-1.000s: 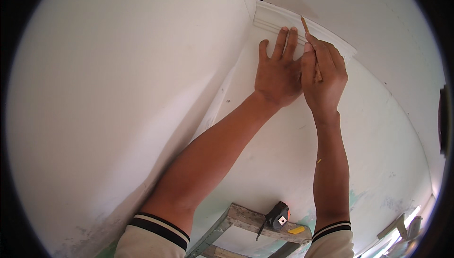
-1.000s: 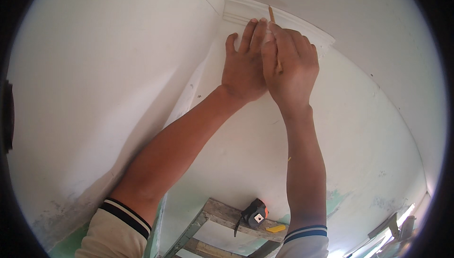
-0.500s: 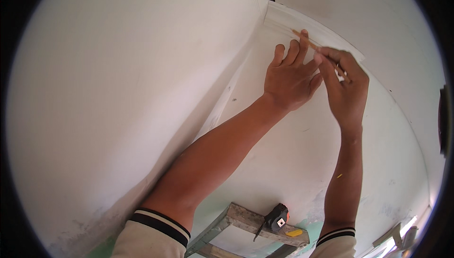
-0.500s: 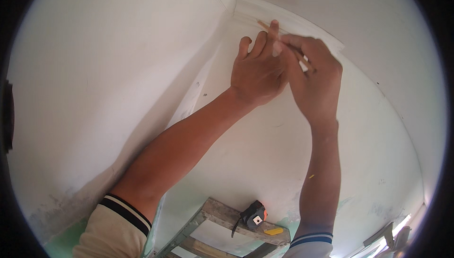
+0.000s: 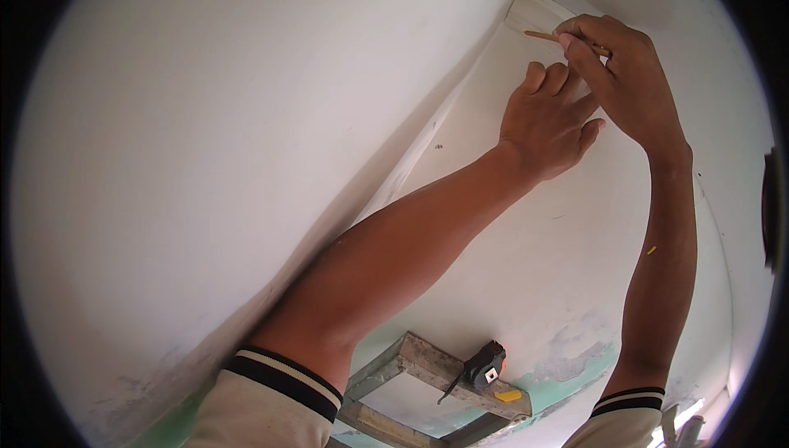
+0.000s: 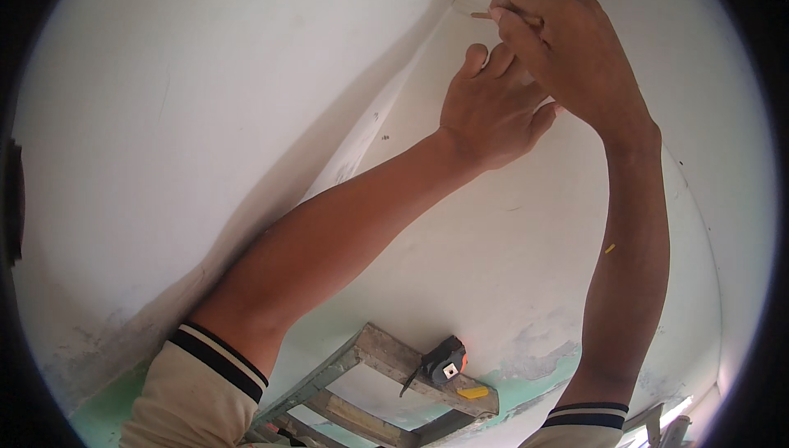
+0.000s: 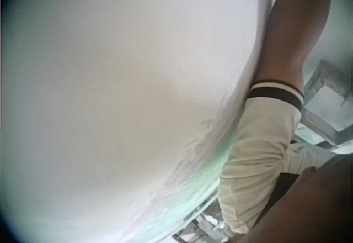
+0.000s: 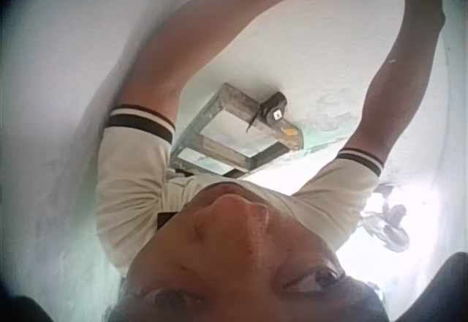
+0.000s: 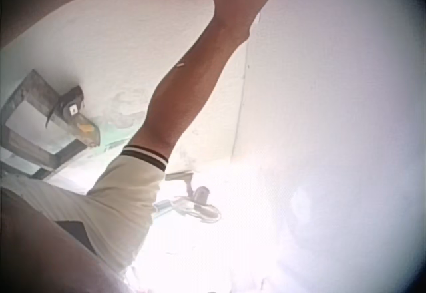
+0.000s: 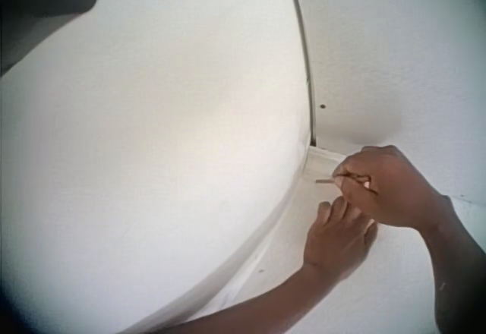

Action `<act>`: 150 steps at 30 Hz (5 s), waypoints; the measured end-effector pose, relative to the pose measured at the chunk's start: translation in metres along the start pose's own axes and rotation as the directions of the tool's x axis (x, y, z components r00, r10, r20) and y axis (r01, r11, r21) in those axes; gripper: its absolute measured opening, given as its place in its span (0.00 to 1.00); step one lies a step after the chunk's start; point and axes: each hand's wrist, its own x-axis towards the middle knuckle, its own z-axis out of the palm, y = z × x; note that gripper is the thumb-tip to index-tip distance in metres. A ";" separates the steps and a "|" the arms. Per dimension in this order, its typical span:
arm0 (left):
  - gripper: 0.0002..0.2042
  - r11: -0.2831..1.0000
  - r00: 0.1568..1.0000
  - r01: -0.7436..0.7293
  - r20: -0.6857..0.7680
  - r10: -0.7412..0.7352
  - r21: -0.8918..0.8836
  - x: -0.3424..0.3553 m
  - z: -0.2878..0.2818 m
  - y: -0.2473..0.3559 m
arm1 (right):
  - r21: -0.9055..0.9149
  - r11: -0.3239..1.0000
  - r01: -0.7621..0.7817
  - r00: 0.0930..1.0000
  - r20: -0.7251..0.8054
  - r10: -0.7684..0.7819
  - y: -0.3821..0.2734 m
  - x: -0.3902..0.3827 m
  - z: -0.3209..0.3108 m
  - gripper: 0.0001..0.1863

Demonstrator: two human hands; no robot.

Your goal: The person measures the wall and ceiling junction with a tape measure and marks positions with a pencil. They hold a white cornice piece against the wall to check fit, then measure and mark a longer cornice strip on a workbench. The person uses a utility knife to cut the cornice along the marked line.

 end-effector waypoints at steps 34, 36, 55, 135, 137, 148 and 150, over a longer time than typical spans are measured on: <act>0.16 0.999 0.995 -0.007 0.101 0.003 0.047 0.002 -0.003 0.003 | -0.282 0.957 0.065 0.994 0.100 -0.038 -0.007 -0.013 -0.023 0.11; 0.18 0.999 0.995 0.000 0.097 -0.004 0.041 0.003 -0.005 0.005 | -0.229 0.972 0.051 0.997 0.061 -0.038 -0.007 -0.014 -0.027 0.11; 0.22 0.996 0.995 -0.053 0.085 0.048 0.068 0.007 -0.011 -0.001 | 0.169 0.918 -0.359 0.882 -0.261 0.393 -0.006 -0.109 -0.058 0.11; 0.20 0.999 0.989 -0.003 0.145 -0.005 0.050 0.006 -0.011 -0.003 | 0.679 0.734 -0.033 0.657 -0.538 0.527 -0.005 -0.060 0.046 0.09; 0.27 0.998 0.960 0.022 0.278 -0.037 0.055 0.008 -0.015 -0.001 | 0.648 0.758 -0.078 0.680 -0.521 0.515 -0.018 -0.052 0.041 0.08; 0.21 0.994 0.944 0.000 0.327 -0.037 0.112 0.011 -0.020 -0.001 | 0.438 0.888 -0.138 0.754 -0.535 0.381 0.011 -0.032 0.057 0.07; 0.20 0.993 0.942 -0.002 0.334 -0.038 0.119 0.011 -0.020 -0.001 | 0.445 0.889 -0.105 0.756 -0.545 0.362 0.013 -0.028 0.059 0.07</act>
